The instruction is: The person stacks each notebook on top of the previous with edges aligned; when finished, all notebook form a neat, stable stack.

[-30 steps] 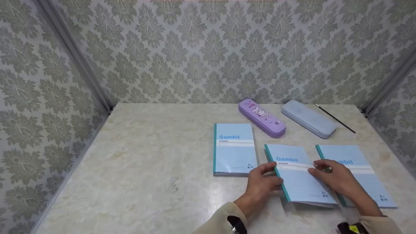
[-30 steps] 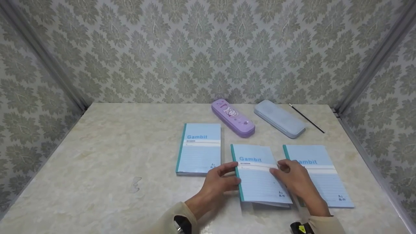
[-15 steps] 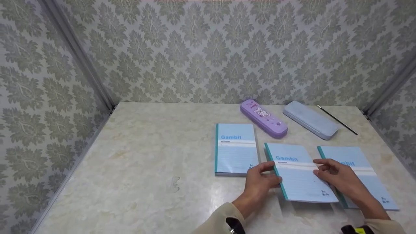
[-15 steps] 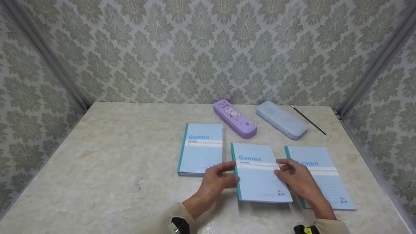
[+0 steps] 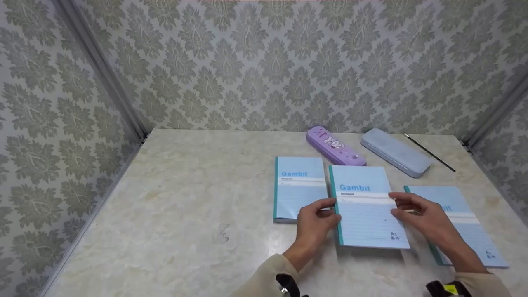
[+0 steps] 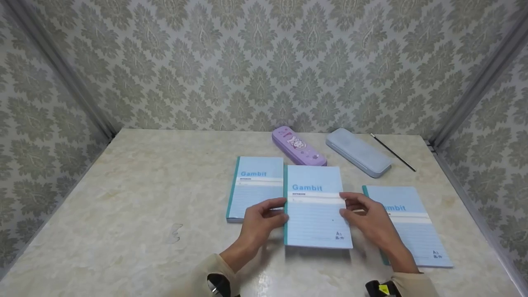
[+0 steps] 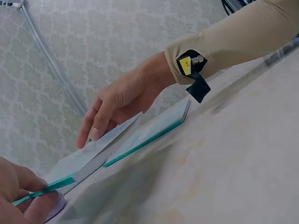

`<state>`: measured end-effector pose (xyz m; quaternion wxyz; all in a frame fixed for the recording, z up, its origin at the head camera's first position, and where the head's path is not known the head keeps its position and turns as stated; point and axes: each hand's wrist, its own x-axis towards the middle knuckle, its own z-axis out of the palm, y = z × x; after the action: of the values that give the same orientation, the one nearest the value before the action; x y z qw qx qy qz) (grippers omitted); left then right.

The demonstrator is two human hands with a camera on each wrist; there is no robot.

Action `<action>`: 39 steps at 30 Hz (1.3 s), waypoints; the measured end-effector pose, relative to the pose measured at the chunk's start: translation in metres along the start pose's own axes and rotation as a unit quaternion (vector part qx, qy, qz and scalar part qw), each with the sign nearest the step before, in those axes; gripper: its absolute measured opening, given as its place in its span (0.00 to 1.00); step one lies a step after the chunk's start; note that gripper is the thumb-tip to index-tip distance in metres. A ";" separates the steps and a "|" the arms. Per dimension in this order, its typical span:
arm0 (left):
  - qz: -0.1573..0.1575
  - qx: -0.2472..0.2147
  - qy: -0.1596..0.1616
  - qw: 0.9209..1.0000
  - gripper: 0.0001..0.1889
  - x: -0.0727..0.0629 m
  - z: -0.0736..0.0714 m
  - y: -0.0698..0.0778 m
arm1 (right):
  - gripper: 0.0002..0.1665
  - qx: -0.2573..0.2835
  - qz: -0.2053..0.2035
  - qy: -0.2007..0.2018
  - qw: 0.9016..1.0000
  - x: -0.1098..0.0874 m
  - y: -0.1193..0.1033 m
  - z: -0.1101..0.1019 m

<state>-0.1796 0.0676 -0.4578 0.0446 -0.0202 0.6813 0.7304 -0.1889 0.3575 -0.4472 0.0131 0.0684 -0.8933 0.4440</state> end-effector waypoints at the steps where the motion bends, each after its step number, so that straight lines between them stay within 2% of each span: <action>1: 0.006 0.012 0.002 1.000 0.20 0.001 -0.003 0.000 | 0.30 0.001 -0.009 0.001 1.000 0.001 -0.002 0.002; 7: 0.030 0.055 0.016 0.998 0.21 0.006 -0.017 0.002 | 0.28 0.025 -0.044 0.006 0.999 0.010 -0.012 0.013; 16: 0.039 0.108 0.044 0.992 0.21 0.014 -0.038 0.011 | 0.27 0.052 -0.073 0.027 0.996 0.024 -0.030 0.035; 23: 0.077 0.129 0.057 0.987 0.21 0.018 -0.055 0.014 | 0.30 0.053 -0.040 0.034 0.997 0.036 -0.044 0.049; 27: 0.085 0.136 0.065 0.985 0.21 0.021 -0.066 0.013 | 0.32 0.053 -0.020 0.029 0.998 0.042 -0.051 0.058; 35: 0.071 0.122 0.076 0.987 0.20 0.028 -0.086 0.012 | 0.31 0.052 0.002 0.030 0.998 0.054 -0.063 0.077; 39: 0.062 0.127 0.088 0.986 0.20 0.031 -0.093 0.010 | 0.30 0.062 -0.002 0.035 0.997 0.059 -0.066 0.087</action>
<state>-0.2143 -0.0250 -0.4571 -0.0592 -0.0364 0.7698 0.6345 -0.2354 0.2423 -0.4421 0.0406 0.0549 -0.8629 0.5007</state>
